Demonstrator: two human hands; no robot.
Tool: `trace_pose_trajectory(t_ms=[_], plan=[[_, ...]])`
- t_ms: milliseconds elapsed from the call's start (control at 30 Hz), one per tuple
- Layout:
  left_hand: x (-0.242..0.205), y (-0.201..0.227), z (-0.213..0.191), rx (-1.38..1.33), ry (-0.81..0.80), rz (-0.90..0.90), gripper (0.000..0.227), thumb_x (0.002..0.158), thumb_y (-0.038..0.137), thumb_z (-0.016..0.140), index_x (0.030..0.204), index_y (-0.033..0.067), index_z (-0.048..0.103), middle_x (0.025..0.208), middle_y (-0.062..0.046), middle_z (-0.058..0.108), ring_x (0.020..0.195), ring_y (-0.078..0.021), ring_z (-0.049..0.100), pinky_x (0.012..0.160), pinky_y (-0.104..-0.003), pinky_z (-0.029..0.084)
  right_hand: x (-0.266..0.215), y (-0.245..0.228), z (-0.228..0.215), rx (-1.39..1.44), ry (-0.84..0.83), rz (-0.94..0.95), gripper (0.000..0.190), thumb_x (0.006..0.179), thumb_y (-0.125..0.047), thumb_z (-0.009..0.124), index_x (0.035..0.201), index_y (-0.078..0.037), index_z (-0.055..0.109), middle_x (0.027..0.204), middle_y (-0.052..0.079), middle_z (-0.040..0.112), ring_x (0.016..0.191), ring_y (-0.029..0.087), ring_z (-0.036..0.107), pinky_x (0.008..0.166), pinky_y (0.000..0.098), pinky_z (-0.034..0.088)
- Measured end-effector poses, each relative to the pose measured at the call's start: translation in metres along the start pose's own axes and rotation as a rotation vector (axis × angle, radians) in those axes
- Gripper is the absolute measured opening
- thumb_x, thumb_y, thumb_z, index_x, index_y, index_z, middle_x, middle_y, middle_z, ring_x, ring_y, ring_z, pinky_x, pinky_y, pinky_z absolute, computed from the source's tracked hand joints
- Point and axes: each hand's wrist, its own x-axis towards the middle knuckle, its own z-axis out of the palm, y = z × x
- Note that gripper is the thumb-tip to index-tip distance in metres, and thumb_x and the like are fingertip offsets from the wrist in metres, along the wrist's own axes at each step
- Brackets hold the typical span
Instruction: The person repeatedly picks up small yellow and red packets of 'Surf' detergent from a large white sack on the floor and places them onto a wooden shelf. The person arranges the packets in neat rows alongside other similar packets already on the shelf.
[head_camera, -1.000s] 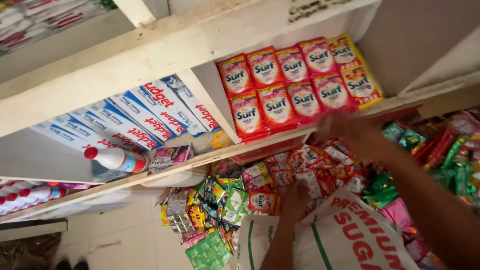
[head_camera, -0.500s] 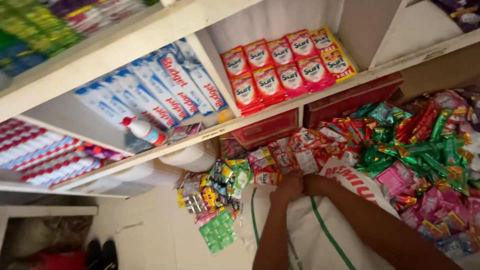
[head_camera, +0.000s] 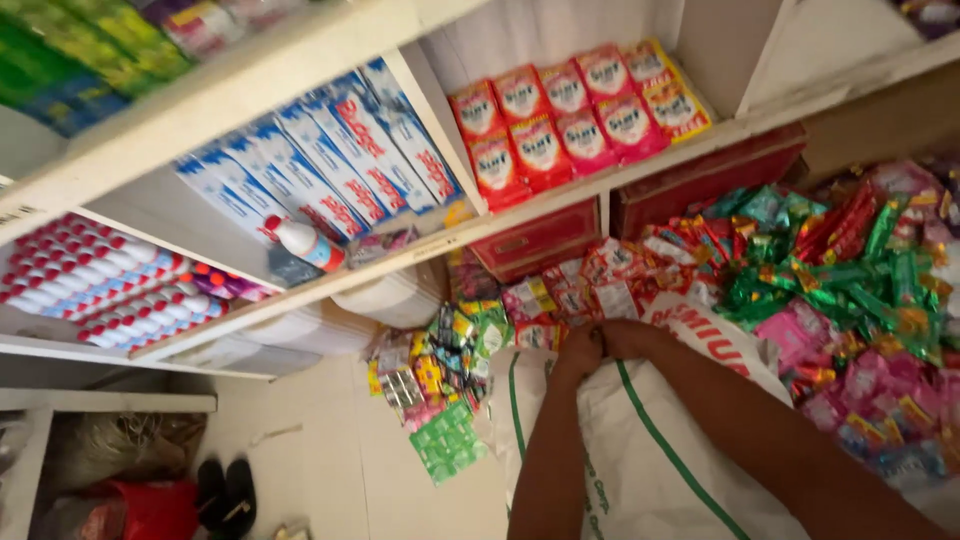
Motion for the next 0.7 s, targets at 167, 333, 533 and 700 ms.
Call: trace_pose_trajectory(t_ms=[167, 333, 533, 700], plan=[[0.006, -0.006, 0.011, -0.073, 0.015, 0.023, 0.036, 0.1, 0.014, 0.047, 0.125, -0.006, 0.065, 0.116, -0.036, 0.067, 0.117, -0.0566, 0.061, 0.107, -0.06, 0.046, -0.018, -0.055, -0.02, 0.067, 0.066, -0.108, 0.03, 0.09, -0.018, 0.069, 0.075, 0.008, 0.071, 0.06, 0.022, 0.065, 0.058, 0.043, 0.059, 0.066, 0.0532, 0.052], [0.016, 0.021, -0.016, 0.175, -0.06, 0.105, 0.055, 0.085, 0.026, 0.066, 0.134, 0.0015, 0.06, 0.123, -0.026, 0.07, 0.122, -0.0462, 0.065, 0.112, -0.06, 0.044, -0.003, 0.089, 0.029, 0.112, 0.187, -0.335, 0.04, 0.091, -0.033, 0.069, 0.068, 0.0, 0.072, 0.058, 0.013, 0.064, 0.057, 0.03, 0.063, 0.065, 0.0395, 0.052], [0.062, 0.092, -0.06, -0.14, 0.078, 0.216, 0.03, 0.1, 0.021, 0.057, 0.123, 0.0074, 0.07, 0.112, -0.021, 0.075, 0.111, -0.0412, 0.07, 0.101, -0.054, 0.052, -0.055, -0.042, -0.134, -0.353, 0.207, 0.346, 0.031, 0.094, -0.038, 0.064, 0.089, -0.011, 0.079, 0.073, 0.012, 0.073, 0.08, 0.036, 0.07, 0.078, 0.0478, 0.054], [0.118, 0.032, 0.003, -0.167, 0.174, 0.231, 0.018, 0.091, 0.014, 0.056, 0.096, 0.0119, 0.073, 0.104, -0.007, 0.073, 0.091, -0.0298, 0.07, 0.084, -0.038, 0.057, -0.12, 0.05, -0.119, -0.696, 0.308, 0.072, 0.023, 0.091, -0.02, 0.056, 0.099, -0.009, 0.075, 0.118, 0.002, 0.073, 0.108, 0.028, 0.065, 0.096, 0.0407, 0.052]])
